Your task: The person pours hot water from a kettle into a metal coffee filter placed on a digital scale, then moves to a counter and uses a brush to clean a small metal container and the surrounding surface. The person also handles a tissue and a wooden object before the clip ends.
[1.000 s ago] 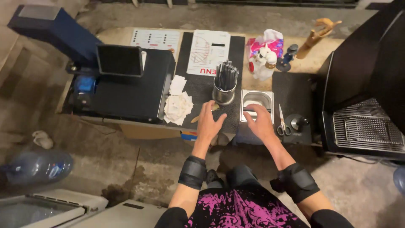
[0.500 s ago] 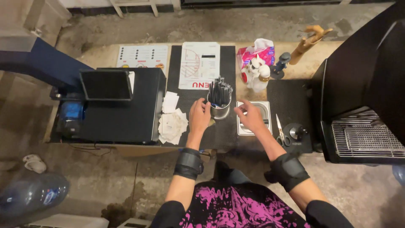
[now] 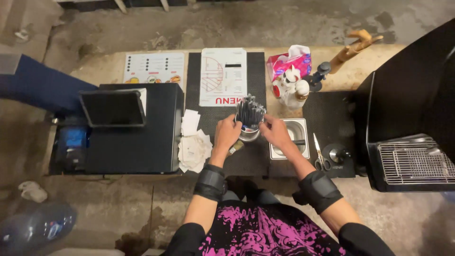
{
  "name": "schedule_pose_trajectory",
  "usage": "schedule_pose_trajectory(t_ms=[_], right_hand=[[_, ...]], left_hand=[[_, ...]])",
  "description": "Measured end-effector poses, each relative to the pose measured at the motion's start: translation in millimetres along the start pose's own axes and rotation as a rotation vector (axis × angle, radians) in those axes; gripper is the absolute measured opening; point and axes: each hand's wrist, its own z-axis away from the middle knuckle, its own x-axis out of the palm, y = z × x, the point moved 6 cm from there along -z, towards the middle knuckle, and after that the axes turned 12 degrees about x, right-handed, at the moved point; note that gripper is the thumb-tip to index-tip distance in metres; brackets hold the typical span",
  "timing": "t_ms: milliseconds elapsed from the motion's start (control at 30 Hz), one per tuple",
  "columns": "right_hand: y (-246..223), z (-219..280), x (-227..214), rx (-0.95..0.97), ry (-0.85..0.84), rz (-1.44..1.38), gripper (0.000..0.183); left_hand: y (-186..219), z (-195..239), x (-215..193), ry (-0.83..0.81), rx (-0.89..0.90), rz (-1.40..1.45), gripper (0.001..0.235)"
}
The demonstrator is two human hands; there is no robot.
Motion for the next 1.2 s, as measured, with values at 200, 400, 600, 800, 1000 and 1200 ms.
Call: schedule_pose_trajectory(t_ms=[200, 400, 600, 800, 1000, 1200], right_hand=[[-17, -8, 9, -0.076, 0.129, 0.123, 0.025], [-43, -19, 34, -0.073, 0.091, 0.169, 0.026], [-65, -27, 66, -0.178, 0.071, 0.179, 0.024], [-74, -32, 87, -0.174, 0.037, 0.187, 0.024], [-78, -33, 94, -0.183, 0.07, 0.148, 0.026], [-98, -15, 84, -0.172, 0.061, 0.091, 0.032]], left_hand=[[16, -12, -29, -0.015, 0.007, 0.013, 0.02], [-7, -18, -55, 0.029, 0.03, 0.0, 0.019], [-33, -13, -80, 0.07, -0.013, 0.027, 0.018], [-63, -10, -85, 0.097, -0.029, -0.004, 0.018], [-64, -10, -91, 0.103, -0.057, 0.021, 0.02], [-56, -8, -96, 0.111, -0.084, 0.032, 0.034]])
